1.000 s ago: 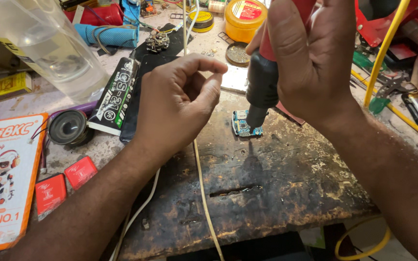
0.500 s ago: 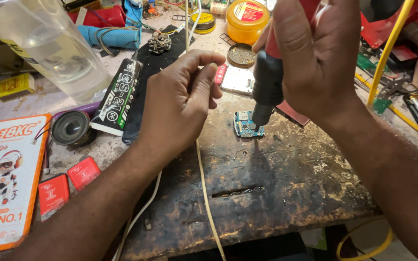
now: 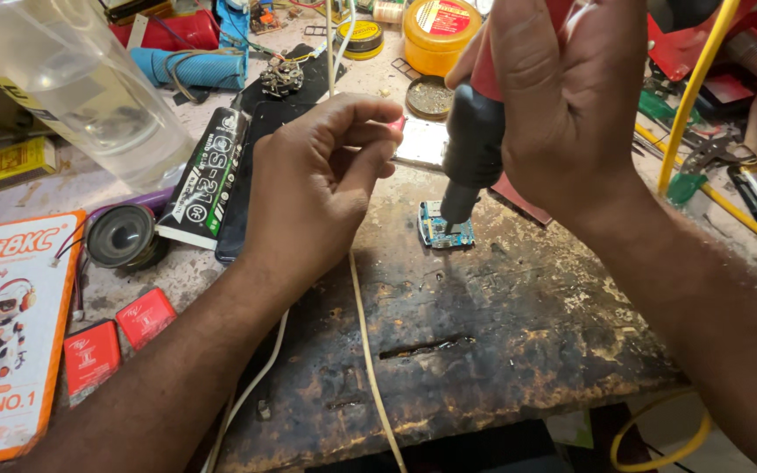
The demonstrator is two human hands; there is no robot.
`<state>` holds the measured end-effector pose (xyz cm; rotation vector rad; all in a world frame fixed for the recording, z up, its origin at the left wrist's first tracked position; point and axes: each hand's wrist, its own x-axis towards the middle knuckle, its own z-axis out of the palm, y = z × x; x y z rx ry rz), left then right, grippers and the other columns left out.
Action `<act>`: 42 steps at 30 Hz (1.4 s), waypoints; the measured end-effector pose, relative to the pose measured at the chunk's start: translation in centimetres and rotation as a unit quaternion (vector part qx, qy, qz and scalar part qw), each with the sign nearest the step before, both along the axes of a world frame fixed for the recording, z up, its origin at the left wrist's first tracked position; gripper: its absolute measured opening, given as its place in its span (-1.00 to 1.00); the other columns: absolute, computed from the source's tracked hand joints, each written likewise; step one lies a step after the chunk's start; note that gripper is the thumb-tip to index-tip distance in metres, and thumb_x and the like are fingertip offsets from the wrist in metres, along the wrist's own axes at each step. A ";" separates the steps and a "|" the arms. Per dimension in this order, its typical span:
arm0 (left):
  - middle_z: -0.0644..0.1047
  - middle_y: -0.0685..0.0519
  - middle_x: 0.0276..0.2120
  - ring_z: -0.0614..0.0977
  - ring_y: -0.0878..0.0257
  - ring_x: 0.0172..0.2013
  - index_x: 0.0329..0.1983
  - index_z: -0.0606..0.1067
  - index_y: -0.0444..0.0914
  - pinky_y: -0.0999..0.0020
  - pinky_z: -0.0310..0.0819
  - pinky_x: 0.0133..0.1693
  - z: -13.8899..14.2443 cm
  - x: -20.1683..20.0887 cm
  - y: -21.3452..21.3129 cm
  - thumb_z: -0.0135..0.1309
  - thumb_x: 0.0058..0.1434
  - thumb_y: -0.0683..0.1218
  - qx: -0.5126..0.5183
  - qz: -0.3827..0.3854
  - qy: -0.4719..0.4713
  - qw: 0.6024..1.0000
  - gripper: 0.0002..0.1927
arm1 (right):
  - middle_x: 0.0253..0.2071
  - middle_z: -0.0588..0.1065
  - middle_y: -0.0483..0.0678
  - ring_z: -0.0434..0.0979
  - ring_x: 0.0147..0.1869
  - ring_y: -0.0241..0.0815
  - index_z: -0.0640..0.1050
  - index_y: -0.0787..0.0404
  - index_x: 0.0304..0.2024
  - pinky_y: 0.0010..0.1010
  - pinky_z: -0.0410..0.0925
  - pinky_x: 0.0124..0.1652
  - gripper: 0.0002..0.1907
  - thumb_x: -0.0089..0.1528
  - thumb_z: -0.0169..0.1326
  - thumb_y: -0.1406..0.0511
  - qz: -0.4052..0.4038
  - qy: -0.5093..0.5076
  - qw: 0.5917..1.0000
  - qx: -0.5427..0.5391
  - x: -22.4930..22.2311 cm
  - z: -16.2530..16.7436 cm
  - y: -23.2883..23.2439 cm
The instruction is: The person uses a hot air gun to heat a small blue circuit board, then uses tweezers to remove a component and a toothbrush to clean the board. The work is performed on a cluttered workbench with various tools and electronic parts visible.
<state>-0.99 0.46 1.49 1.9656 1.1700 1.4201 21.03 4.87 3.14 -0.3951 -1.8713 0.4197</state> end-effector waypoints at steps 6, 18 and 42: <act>0.71 0.06 -0.20 0.74 0.45 -0.24 0.01 0.58 -0.30 0.54 0.67 -0.23 0.0 0.0 0.0 0.16 0.31 -0.25 -0.004 -0.004 -0.001 1.000 -0.79 | -0.34 0.46 -0.08 0.56 -0.29 -0.32 0.28 0.32 0.01 -0.54 0.37 -0.28 -0.79 0.66 -0.21 0.27 -0.001 -0.013 1.000 0.008 0.2 0.6 -0.2; 0.70 0.07 -0.23 0.73 0.44 -0.23 0.00 0.59 -0.26 0.51 0.66 -0.18 0.1 0.1 -0.2 0.20 0.28 -0.22 -0.006 -0.030 0.029 0.999 -0.78 | -0.30 0.46 -0.05 0.60 -0.23 -0.30 0.31 0.33 0.02 -0.53 0.43 -0.22 -0.77 0.64 -0.18 0.25 0.003 -0.031 0.999 0.018 0.4 1.0 0.1; 0.66 -0.05 -0.19 0.67 0.16 -0.14 -0.12 0.63 -0.26 0.31 0.53 -0.13 0.6 -0.2 -0.5 0.24 0.20 -0.22 0.168 -0.002 0.125 0.978 -0.82 | -0.40 0.43 -0.09 0.55 -0.31 -0.32 0.38 0.31 -0.12 -0.51 0.40 -0.25 -0.69 0.67 -0.14 0.24 -0.034 -0.026 0.999 0.034 0.9 1.0 1.0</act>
